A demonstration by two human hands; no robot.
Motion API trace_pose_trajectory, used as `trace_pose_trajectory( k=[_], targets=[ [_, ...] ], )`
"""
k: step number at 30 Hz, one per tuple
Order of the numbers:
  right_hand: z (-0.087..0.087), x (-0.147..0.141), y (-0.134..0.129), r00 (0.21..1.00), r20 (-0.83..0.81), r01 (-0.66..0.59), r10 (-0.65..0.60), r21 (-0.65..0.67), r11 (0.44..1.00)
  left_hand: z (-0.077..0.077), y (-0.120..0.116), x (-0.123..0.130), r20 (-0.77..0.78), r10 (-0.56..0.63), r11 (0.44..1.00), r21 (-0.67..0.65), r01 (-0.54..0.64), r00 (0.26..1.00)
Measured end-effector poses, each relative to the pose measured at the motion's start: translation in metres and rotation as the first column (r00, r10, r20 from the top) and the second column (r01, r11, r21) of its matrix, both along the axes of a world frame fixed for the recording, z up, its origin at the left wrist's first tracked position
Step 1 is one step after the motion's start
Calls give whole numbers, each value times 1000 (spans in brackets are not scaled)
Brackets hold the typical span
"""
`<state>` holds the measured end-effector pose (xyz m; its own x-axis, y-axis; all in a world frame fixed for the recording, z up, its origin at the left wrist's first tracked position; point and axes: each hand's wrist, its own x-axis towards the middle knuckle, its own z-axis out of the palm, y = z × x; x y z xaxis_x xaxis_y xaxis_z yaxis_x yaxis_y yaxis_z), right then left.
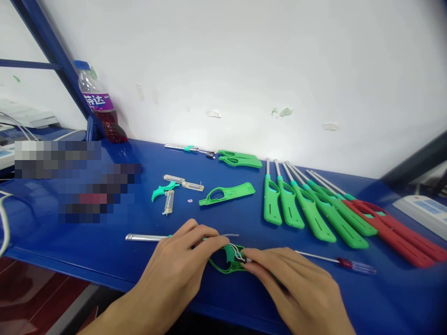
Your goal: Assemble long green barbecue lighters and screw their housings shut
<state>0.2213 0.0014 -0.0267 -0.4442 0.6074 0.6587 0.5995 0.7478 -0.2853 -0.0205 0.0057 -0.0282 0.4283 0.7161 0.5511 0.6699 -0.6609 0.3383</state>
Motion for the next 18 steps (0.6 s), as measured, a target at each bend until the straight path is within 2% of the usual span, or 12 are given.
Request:
trace_pose_trajectory(
  k=[5, 18],
  targets=[
    [4, 3, 1, 999, 25, -28, 29, -30, 999, -1, 1, 0, 13, -33, 999, -5, 33, 999],
    [4, 1, 3, 998, -58, -29, 25, -72, 997, -2, -3, -1, -17, -27, 999, -39, 26, 999]
  ],
)
